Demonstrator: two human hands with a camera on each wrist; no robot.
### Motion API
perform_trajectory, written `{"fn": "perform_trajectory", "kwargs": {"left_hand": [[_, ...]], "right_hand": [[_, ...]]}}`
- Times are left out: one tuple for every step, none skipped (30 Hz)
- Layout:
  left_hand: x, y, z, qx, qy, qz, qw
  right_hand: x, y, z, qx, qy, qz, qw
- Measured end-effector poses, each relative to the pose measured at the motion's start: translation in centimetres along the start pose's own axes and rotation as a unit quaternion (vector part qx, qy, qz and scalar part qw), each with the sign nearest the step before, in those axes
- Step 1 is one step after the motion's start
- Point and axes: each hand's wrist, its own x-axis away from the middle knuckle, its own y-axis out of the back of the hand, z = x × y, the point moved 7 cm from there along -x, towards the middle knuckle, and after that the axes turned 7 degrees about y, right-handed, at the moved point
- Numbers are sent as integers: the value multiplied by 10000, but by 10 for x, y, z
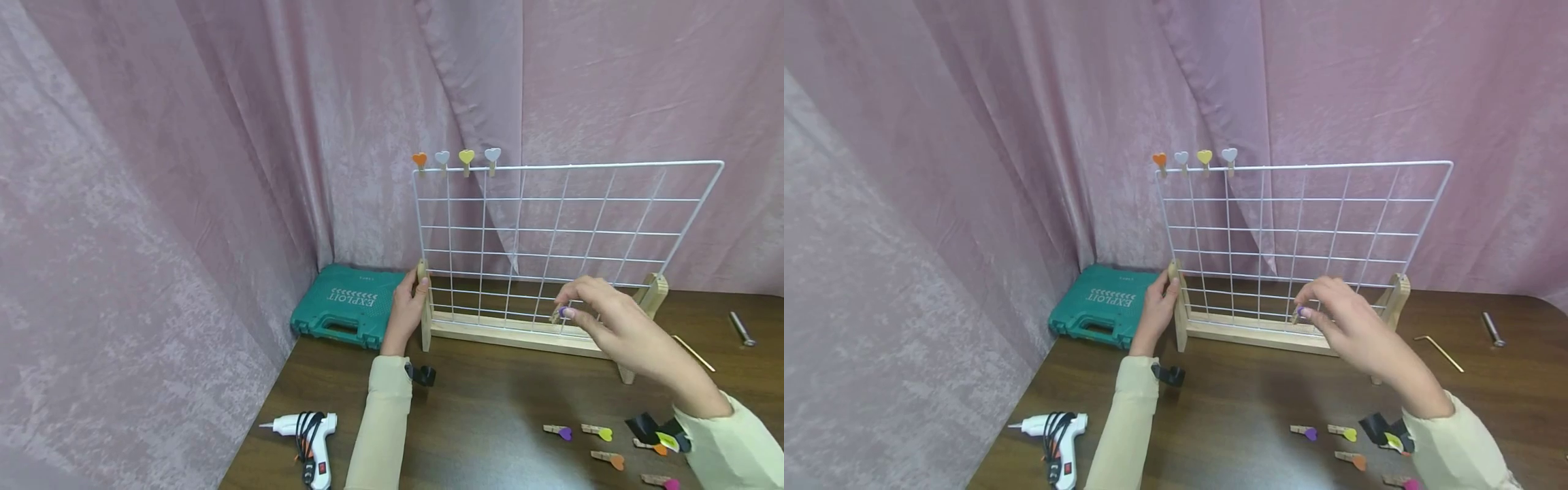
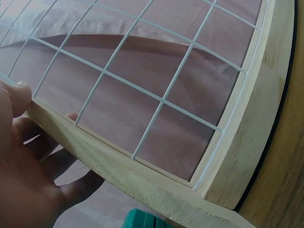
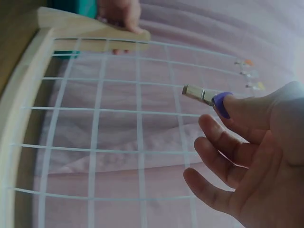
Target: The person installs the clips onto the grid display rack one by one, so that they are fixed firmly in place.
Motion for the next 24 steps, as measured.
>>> {"fn": "perform_trajectory", "kwargs": {"left_hand": [[0, 0, 0, -40, 18, -14, 10000], [0, 0, -1, -70, 22, -21, 10000], [-1, 0, -1, -89, 19, -24, 10000], [-1, 0, -1, -108, 17, -32, 9999], [-1, 0, -2, -110, -10, -29, 9999], [-1, 0, -2, -110, -21, -32, 9999], [-2, 0, -2, -104, -28, -31, 9999], [-2, 0, -2, -96, -44, -29, 9999], [-2, 0, -2, -87, -44, -29, 9999], [-2, 0, -1, -85, -33, -32, 10000], [-2, 0, -1, -87, -26, -31, 10000], [-2, 0, -1, -89, -9, -36, 10000], [-2, 0, 0, -78, -16, -35, 10000], [-2, 0, 0, -66, -13, -42, 10000], [-2, 1, 0, -51, -14, -46, 10000], [-2, 1, 0, -35, -20, -50, 10000], [-2, 1, 0, -24, -25, -50, 10000], [-2, 1, 1, -26, -18, -54, 10000], [-2, 1, 1, -20, -12, -50, 10000], [-2, 1, 1, -44, 1, -53, 10000], [-2, 1, 1, -62, -3, -45, 10000], [-2, 1, 1, -83, -12, -44, 10000], [-1, 1, 0, -106, -13, -46, 9999], [-1, 1, 0, -136, -19, -49, 9999]], "right_hand": [[-4, 3, 2, 29, 78, -25, 10000], [-8, 6, 3, 72, 136, -59, 9999], [-12, 9, 5, 114, 194, -97, 9997], [-16, 12, 6, 132, 255, -133, 9995], [-19, 15, 8, 143, 283, -158, 9994], [-23, 17, 8, 156, 306, -188, 9992], [-26, 20, 9, 200, 319, -215, 9991], [-29, 22, 10, 242, 307, -237, 9990], [-32, 24, 11, 270, 316, -265, 9988], [-34, 26, 12, 300, 314, -294, 9986], [-37, 28, 13, 330, 301, -323, 9985], [-40, 30, 14, 355, 286, -355, 9983], [-42, 31, 15, 358, 275, -383, 9982], [-45, 33, 16, 374, 271, -425, 9980], [-48, 35, 17, 379, 277, -468, 9978], [-51, 36, 18, 390, 275, -506, 9976], [-54, 38, 19, 381, 275, -543, 9974], [-57, 40, 20, 394, 284, -583, 9971], [-61, 42, 21, 410, 311, -623, 9967], [-63, 44, 22, 446, 327, -653, 9963], [-66, 45, 23, 452, 338, -668, 9962], [-69, 47, 23, 477, 355, -688, 9959], [-71, 48, 24, 492, 368, -713, 9956], [-74, 50, 24, 535, 375, -738, 9951]]}}
